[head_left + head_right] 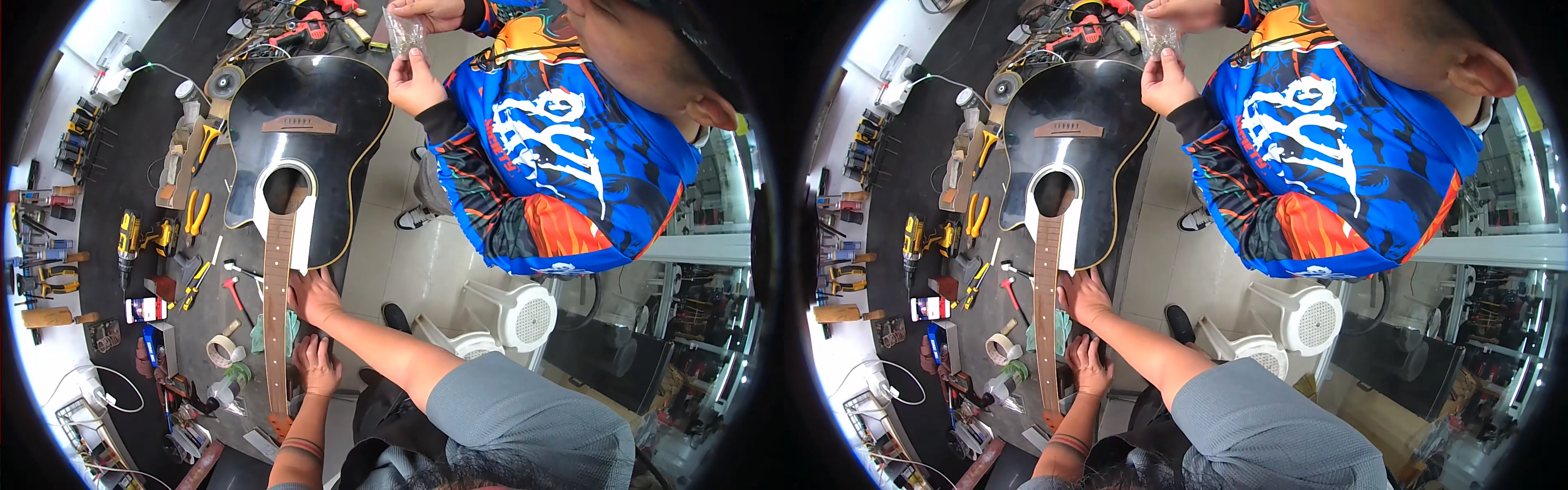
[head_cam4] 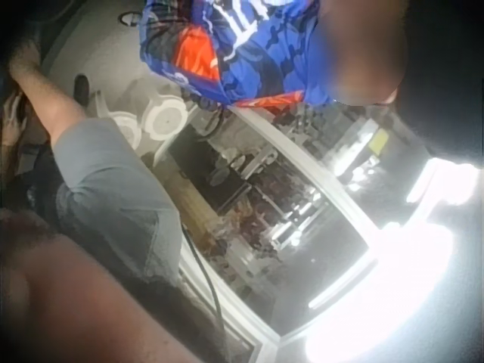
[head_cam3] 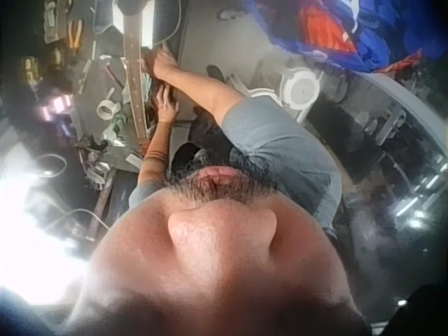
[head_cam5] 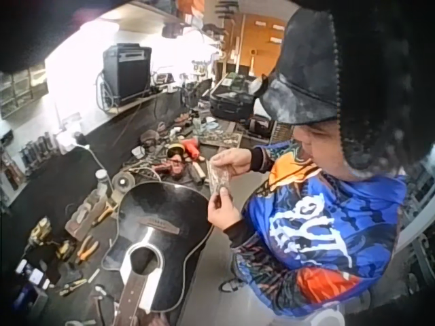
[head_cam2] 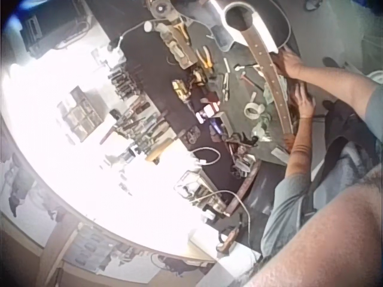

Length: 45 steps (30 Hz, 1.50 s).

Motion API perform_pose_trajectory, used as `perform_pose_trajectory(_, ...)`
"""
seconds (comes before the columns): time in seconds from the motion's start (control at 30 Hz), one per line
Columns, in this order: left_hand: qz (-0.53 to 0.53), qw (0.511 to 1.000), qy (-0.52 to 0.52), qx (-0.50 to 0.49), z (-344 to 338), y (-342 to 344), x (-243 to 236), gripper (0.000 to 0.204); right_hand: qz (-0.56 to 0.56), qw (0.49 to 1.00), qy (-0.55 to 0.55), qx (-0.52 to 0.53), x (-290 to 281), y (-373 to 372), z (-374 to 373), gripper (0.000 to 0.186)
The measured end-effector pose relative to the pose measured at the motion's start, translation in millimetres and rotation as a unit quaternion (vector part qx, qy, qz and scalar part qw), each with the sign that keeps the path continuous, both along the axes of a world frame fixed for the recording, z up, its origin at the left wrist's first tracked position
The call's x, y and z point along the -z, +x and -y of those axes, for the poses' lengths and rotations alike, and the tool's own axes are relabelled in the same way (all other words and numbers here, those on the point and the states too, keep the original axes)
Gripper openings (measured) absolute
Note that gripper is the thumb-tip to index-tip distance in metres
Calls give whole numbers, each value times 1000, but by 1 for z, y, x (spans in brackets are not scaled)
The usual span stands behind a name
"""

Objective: The person applies masking tape to the guitar neck, then sands the fretboard with a sanding block. They apply glue to the fret slots using a small bottle and insert fret wire into the slots. The person continues sanding and applying glue to different sections of the neck.

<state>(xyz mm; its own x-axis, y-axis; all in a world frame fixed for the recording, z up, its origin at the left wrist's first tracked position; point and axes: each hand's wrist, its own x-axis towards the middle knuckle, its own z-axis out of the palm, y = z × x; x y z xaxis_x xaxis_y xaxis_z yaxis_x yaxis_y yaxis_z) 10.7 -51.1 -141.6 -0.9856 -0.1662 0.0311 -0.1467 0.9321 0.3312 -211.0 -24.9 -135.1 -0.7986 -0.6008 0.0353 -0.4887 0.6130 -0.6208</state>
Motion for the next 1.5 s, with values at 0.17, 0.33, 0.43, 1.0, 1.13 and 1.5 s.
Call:
perform_pose_trajectory(0.17,9,1000,6,0,2,1,1,74,-72,997,-27,25,1,0,3,39)
perform_pose_trajectory(0.33,11,1000,-2,-3,2,1,0,74,-41,999,-1,6,-2,0,4,40)
perform_pose_trajectory(0.43,9,1000,11,-5,2,2,1,76,-14,1000,23,-12,-5,-1,3,41)
perform_pose_trajectory(1.0,-2,1000,8,-7,-2,4,0,67,-35,996,76,-14,-5,2,3,52)
perform_pose_trajectory(1.13,-2,1000,18,-9,-1,4,-1,65,-17,996,90,-20,-9,3,5,55)
perform_pose_trajectory(1.5,-1,1000,14,-17,-1,3,4,64,-19,997,72,-10,-8,0,7,46)
